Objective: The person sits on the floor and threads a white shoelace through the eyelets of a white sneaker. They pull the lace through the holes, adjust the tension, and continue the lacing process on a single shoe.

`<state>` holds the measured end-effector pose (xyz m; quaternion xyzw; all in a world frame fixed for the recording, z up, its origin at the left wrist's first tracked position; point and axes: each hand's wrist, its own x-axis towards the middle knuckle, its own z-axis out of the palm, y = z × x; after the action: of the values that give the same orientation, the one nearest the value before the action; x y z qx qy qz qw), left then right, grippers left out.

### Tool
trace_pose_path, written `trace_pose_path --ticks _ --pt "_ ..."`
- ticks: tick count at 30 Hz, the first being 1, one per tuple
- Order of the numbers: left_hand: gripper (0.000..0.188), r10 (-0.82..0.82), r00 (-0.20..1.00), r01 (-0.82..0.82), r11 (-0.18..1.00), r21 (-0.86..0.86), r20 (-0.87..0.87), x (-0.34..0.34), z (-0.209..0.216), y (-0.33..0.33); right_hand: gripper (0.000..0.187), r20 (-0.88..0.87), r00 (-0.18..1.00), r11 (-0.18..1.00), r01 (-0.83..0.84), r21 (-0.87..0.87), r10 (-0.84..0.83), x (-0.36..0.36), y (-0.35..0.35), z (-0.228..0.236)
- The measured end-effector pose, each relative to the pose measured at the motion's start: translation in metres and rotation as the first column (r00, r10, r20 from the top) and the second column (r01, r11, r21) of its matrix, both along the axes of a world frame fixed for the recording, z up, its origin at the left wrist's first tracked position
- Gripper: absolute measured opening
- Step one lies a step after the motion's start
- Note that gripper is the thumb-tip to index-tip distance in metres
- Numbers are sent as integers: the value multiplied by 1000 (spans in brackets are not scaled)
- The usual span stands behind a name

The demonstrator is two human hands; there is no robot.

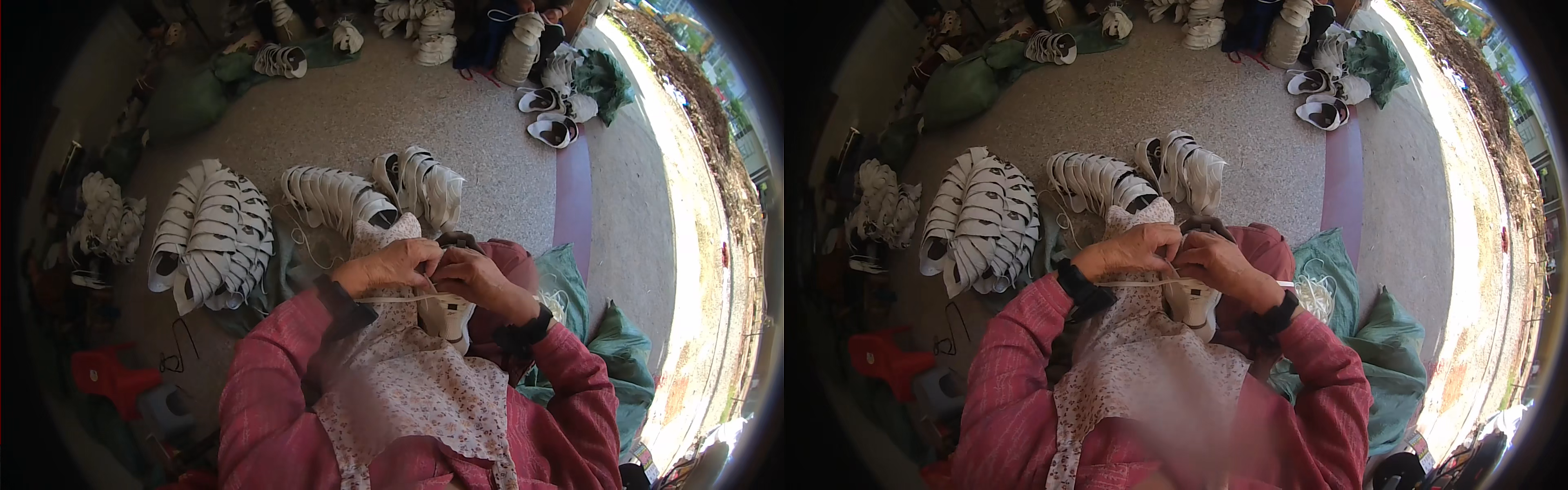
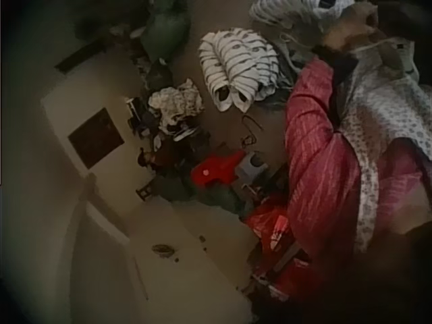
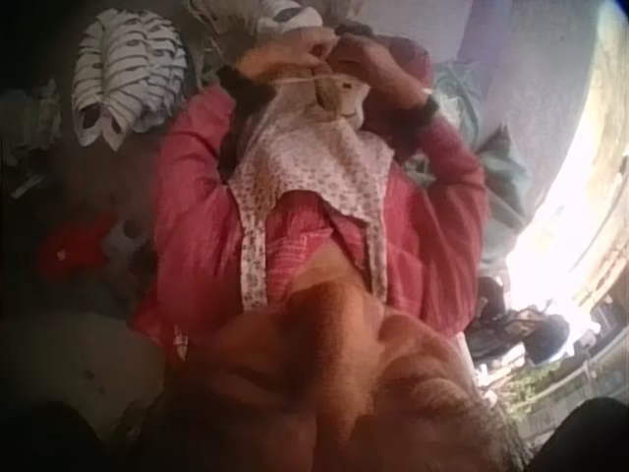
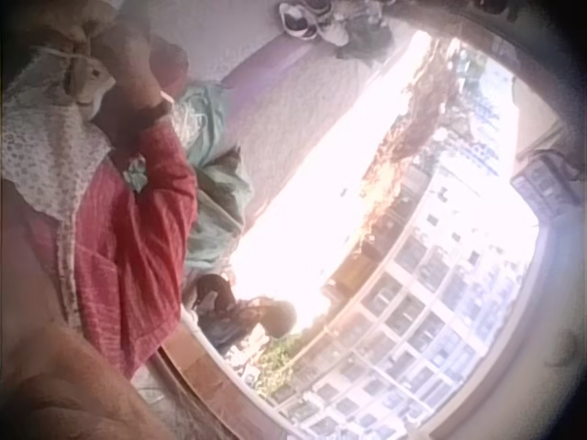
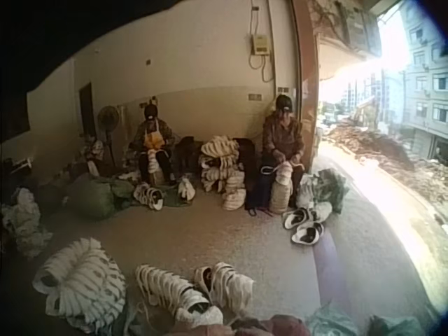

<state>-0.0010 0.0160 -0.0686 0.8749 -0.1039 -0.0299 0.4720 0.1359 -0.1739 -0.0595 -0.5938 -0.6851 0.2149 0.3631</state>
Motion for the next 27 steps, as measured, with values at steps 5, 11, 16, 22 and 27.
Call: trace_pose_path --ticks 5,11,16,22,27 --pt "29 -1 998 -6 995 -103 -61 0 5 -3 14 293 956 991 -58 123 19 3 1 -10" --pt "33 83 996 -76 980 186 -28 -7 21 -38 6 80 901 892 433 -127 -426 92 -53 46" --pt "27 90 983 -73 991 115 -157 -5 12 -36 18 -983 -68 983 -68 -168 -172 64 -56 33" --pt "20 -22 925 -10 997 -80 -378 -1 15 -18 13 -900 -393 914 406 11 186 138 -88 2" --pt "21 -146 918 133 989 -62 -369 9 16 -10 17 -639 -604 575 764 -294 475 283 -242 -5"
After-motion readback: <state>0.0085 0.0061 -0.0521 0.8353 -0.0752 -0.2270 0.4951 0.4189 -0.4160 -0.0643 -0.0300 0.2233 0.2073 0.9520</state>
